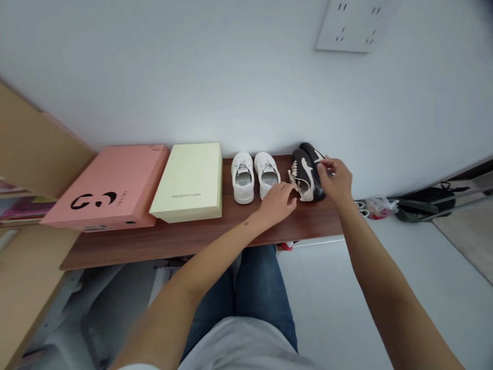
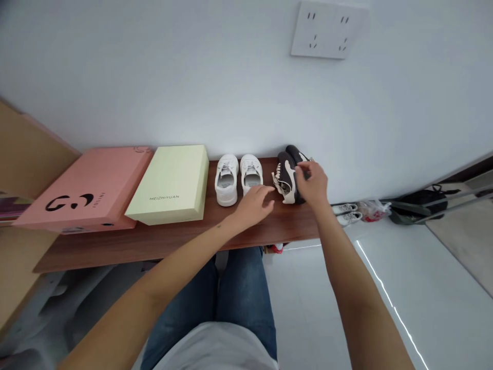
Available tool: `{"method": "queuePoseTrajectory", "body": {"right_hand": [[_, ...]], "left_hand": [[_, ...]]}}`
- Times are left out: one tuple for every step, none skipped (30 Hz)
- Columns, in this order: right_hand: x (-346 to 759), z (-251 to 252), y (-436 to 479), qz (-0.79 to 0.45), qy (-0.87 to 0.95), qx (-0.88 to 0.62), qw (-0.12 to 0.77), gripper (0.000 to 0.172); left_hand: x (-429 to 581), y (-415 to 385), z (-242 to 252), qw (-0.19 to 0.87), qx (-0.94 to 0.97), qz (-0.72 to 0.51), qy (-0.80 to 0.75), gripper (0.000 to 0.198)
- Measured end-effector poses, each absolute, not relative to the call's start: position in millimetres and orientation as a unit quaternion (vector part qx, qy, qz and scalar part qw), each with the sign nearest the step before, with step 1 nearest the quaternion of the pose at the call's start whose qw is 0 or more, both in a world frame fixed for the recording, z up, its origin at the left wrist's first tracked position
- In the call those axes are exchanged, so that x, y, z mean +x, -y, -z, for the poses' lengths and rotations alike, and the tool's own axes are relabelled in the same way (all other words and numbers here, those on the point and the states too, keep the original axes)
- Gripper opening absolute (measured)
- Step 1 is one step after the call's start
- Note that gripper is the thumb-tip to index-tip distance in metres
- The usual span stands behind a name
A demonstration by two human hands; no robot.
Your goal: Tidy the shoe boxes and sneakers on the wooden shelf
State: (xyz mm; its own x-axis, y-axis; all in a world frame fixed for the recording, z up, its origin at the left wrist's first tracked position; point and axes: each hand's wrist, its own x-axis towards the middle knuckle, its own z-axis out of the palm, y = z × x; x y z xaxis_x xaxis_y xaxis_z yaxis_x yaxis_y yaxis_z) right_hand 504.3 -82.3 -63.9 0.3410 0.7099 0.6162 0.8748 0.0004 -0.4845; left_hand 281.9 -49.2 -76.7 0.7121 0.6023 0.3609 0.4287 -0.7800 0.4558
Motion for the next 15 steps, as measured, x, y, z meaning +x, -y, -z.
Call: {"method": "queuePoseTrajectory", "body": {"right_hand": [[521, 70, 84, 0.109, 0.522, -0.731, 0.426, 0.038], [536, 78, 85, 0.124, 0.480, -0.761, 0.419, 0.042], [549, 87, 86, 0.136, 0.442, -0.788, 0.408, 0.047], [560, 95, 86, 0.135, 0.411, -0.810, 0.395, 0.051], [569, 104, 86, 0.118, 0.394, -0.826, 0.385, 0.055], [574, 111, 85, 0.088, 0.387, -0.836, 0.379, 0.058], [577, 118, 84, 0.054, 0.385, -0.839, 0.380, 0.060], [578, 123, 82, 0.022, 0.385, -0.838, 0.386, 0.061], [577, 127, 81, -0.007, 0.384, -0.834, 0.396, 0.061], [576, 130, 79, -0.032, 0.378, -0.829, 0.411, 0.062], [574, 131, 78, -0.055, 0.370, -0.823, 0.429, 0.062], [573, 131, 77, -0.079, 0.361, -0.814, 0.448, 0.061], [572, 130, 76, -0.105, 0.355, -0.803, 0.468, 0.060], [572, 129, 76, -0.129, 0.350, -0.791, 0.486, 0.060], [572, 128, 76, -0.147, 0.346, -0.779, 0.502, 0.059]], "left_hand": [[293, 53, 83, 0.199, 0.907, -0.238, -0.285, 0.041], [304, 55, 90, 0.221, 0.903, -0.223, -0.292, 0.044], [316, 57, 96, 0.240, 0.898, -0.210, -0.303, 0.047], [327, 58, 103, 0.259, 0.891, -0.202, -0.315, 0.049], [337, 58, 108, 0.277, 0.882, -0.199, -0.324, 0.049], [347, 57, 113, 0.296, 0.873, -0.199, -0.332, 0.046], [356, 57, 117, 0.314, 0.864, -0.202, -0.338, 0.042], [364, 56, 121, 0.329, 0.855, -0.205, -0.346, 0.038], [370, 56, 124, 0.340, 0.846, -0.207, -0.355, 0.034], [376, 55, 126, 0.349, 0.838, -0.208, -0.365, 0.032], [380, 55, 127, 0.355, 0.831, -0.208, -0.374, 0.031], [383, 54, 128, 0.359, 0.827, -0.207, -0.380, 0.031], [385, 53, 128, 0.362, 0.825, -0.207, -0.381, 0.030], [386, 52, 127, 0.365, 0.825, -0.207, -0.379, 0.030], [386, 50, 126, 0.366, 0.827, -0.205, -0.374, 0.029]]}}
